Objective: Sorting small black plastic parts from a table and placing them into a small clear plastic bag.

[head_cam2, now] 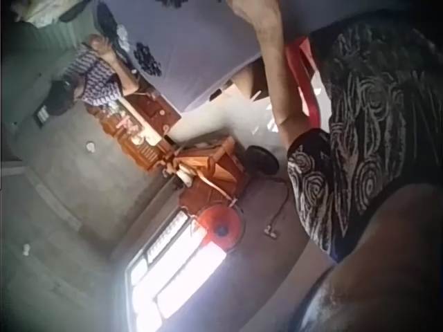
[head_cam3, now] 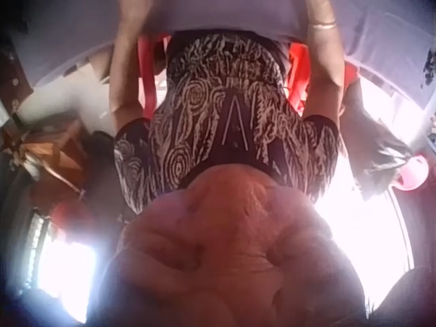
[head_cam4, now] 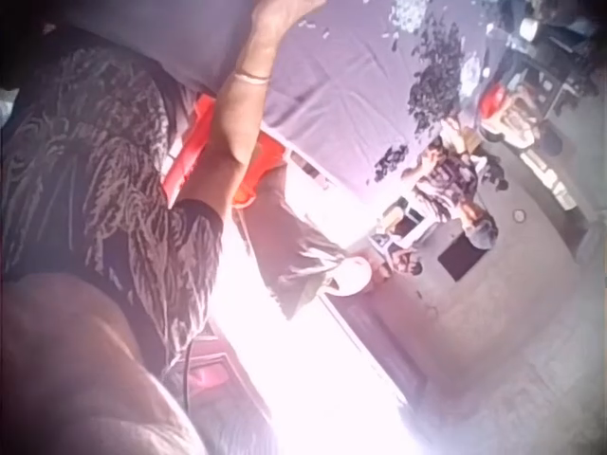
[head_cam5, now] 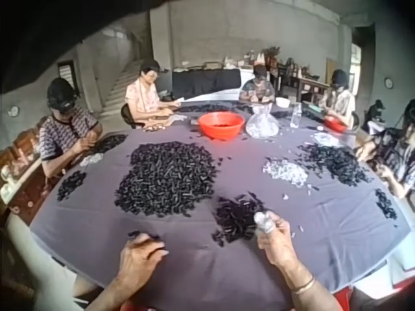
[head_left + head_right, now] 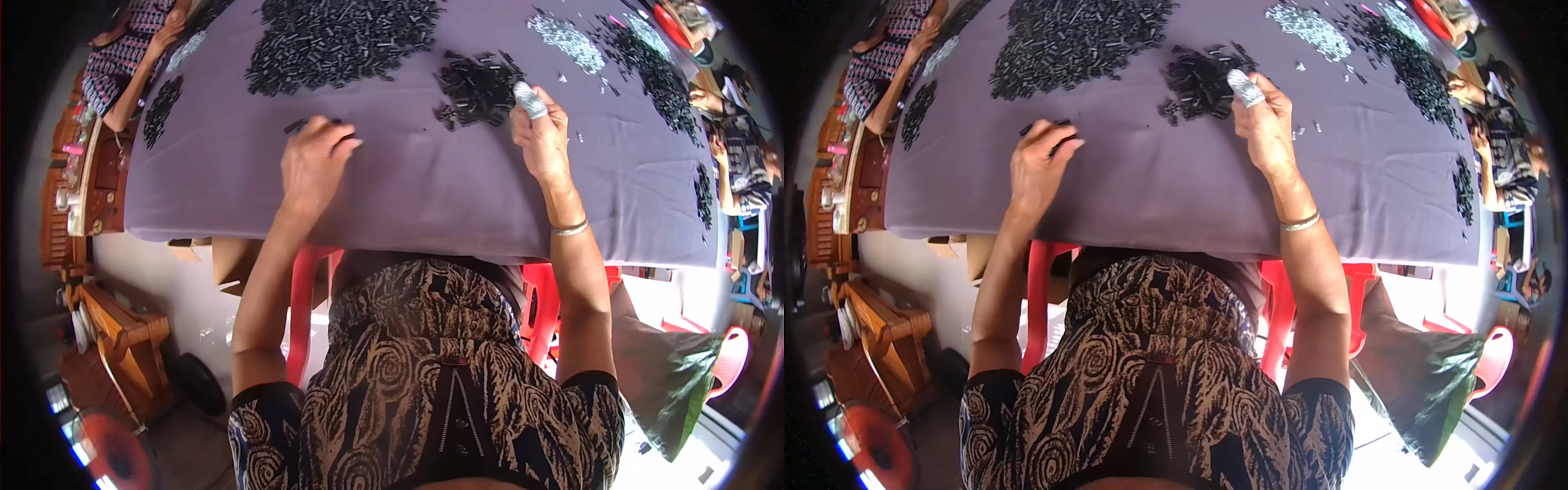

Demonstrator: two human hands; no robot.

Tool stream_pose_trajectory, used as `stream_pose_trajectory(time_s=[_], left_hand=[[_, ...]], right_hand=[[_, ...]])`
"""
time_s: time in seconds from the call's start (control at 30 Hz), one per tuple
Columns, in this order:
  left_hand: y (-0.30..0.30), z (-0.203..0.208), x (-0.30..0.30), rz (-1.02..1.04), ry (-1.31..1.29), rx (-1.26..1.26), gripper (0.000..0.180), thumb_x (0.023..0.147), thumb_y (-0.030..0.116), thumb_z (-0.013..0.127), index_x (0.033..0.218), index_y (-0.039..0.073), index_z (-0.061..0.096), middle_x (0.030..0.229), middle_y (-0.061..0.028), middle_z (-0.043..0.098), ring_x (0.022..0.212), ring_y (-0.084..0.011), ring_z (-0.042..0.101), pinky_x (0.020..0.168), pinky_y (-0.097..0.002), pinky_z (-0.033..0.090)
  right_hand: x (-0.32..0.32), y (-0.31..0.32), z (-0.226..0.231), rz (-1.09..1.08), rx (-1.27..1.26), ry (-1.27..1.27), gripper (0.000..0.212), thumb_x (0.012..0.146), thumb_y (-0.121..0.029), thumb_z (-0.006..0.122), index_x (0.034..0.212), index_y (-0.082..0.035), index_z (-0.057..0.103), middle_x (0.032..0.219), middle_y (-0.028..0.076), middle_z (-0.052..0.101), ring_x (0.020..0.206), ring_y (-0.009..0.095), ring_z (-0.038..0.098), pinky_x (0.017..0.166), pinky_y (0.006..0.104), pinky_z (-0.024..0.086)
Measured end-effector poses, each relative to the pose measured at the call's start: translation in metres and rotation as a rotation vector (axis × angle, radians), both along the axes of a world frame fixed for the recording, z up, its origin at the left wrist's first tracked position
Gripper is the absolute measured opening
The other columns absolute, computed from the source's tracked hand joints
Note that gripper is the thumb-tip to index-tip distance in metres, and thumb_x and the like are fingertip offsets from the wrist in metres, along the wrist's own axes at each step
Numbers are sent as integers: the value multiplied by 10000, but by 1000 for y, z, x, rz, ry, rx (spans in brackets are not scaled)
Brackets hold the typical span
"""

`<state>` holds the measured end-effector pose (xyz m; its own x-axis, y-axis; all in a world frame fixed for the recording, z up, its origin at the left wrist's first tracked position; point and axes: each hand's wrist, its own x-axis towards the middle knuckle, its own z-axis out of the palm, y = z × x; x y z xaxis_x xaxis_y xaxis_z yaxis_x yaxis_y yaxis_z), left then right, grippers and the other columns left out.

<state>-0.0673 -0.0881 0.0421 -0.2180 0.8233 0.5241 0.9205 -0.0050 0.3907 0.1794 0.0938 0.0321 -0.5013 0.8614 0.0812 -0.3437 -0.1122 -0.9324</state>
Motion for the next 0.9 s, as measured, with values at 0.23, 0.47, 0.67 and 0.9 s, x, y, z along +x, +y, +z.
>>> stream_pose_trajectory(time_s=[0.23, 0.47, 0.67, 0.9], left_hand=[[6, 6, 13, 6, -166, 20, 207, 698, 90, 713, 890, 53, 646, 855, -85, 575, 795, -280, 572, 688, -365, 476], [54, -4, 54, -202, -143, 11, 213, 734, 38, 666, 943, 33, 622, 870, -110, 568, 785, -285, 583, 693, -350, 469], [79, -5, 72, -164, -170, -179, 255, 774, 28, 589, 1022, 88, 604, 967, -76, 529, 867, -270, 580, 740, -379, 482], [100, -10, 84, -198, -243, 33, 259, 765, -71, 543, 971, 67, 618, 884, -75, 549, 733, -231, 584, 662, -328, 483]], right_hand=[[-8, 1, -7, -119, 788, -495, 144, 780, 0, 645, 913, -54, 633, 809, 46, 596, 729, 146, 601, 682, 245, 482], [-9, -6, -2, -16, 1162, -812, 170, 763, -89, 627, 930, -62, 614, 952, 63, 556, 890, 258, 573, 757, 363, 490], [19, 4, 13, -17, 795, -723, 250, 713, 49, 627, 942, -51, 610, 886, 8, 569, 659, 133, 520, 605, 254, 441], [38, 30, 11, -433, 398, -427, 87, 859, -77, 560, 902, -21, 610, 764, -10, 598, 689, 46, 517, 626, 190, 432]])
